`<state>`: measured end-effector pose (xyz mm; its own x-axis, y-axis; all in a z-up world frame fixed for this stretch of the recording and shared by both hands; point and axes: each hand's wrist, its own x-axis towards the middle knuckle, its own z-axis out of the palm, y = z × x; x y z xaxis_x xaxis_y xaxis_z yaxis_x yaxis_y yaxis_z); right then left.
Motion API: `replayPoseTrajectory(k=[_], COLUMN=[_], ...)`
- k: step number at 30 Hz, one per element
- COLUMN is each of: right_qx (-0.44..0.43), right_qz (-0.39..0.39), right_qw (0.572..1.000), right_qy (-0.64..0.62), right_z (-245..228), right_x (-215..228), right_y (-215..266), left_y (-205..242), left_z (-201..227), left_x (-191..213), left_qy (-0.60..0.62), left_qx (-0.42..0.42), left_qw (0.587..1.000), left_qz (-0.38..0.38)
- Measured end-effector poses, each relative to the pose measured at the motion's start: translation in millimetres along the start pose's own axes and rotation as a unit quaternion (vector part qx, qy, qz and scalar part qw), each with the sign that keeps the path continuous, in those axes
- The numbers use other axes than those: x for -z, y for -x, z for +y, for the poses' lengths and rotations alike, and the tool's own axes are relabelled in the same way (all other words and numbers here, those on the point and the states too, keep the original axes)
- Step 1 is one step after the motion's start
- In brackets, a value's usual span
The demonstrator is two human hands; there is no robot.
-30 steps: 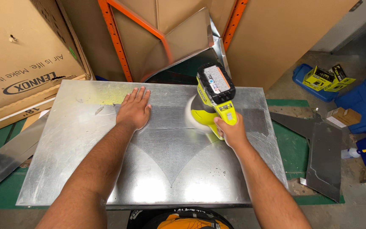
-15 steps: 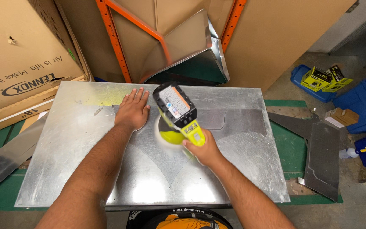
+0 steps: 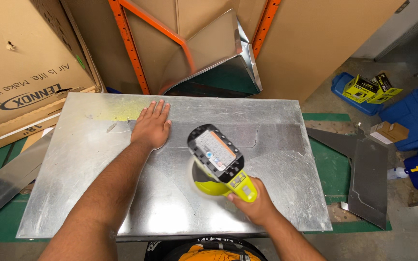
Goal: The person uses a cordless rotary polisher to buff a large flat metal sheet on a workbench. They move the tool in circular and sweeping motions across the surface while holding the sheet steady with the other hand.
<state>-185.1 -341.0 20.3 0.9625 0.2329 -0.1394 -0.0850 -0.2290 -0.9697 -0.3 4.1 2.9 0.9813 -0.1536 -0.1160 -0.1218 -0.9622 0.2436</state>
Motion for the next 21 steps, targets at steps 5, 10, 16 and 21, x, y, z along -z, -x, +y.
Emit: replayPoseTrajectory(k=[5,10,16,21], right_qx=[0.087,0.056,0.052,0.036], right_qz=[0.048,0.105,0.105,0.080], right_qw=[0.995,0.992,0.990,0.994], right_qy=[-0.027,-0.026,-0.075,-0.067], right_z=[9,-25,-34,-54], right_x=[23,37,39,20], right_y=[-12,-40,-82,-99], left_y=[-2,-2,1,3], left_z=[-2,-1,3,2], left_x=[-3,-4,0,4], left_qy=[-0.012,-0.091,-0.092,-0.089], left_qx=[-0.008,0.021,0.021,0.016], left_qw=[1.000,0.996,0.995,0.996], left_qz=[0.003,-0.015,-0.015,-0.011])
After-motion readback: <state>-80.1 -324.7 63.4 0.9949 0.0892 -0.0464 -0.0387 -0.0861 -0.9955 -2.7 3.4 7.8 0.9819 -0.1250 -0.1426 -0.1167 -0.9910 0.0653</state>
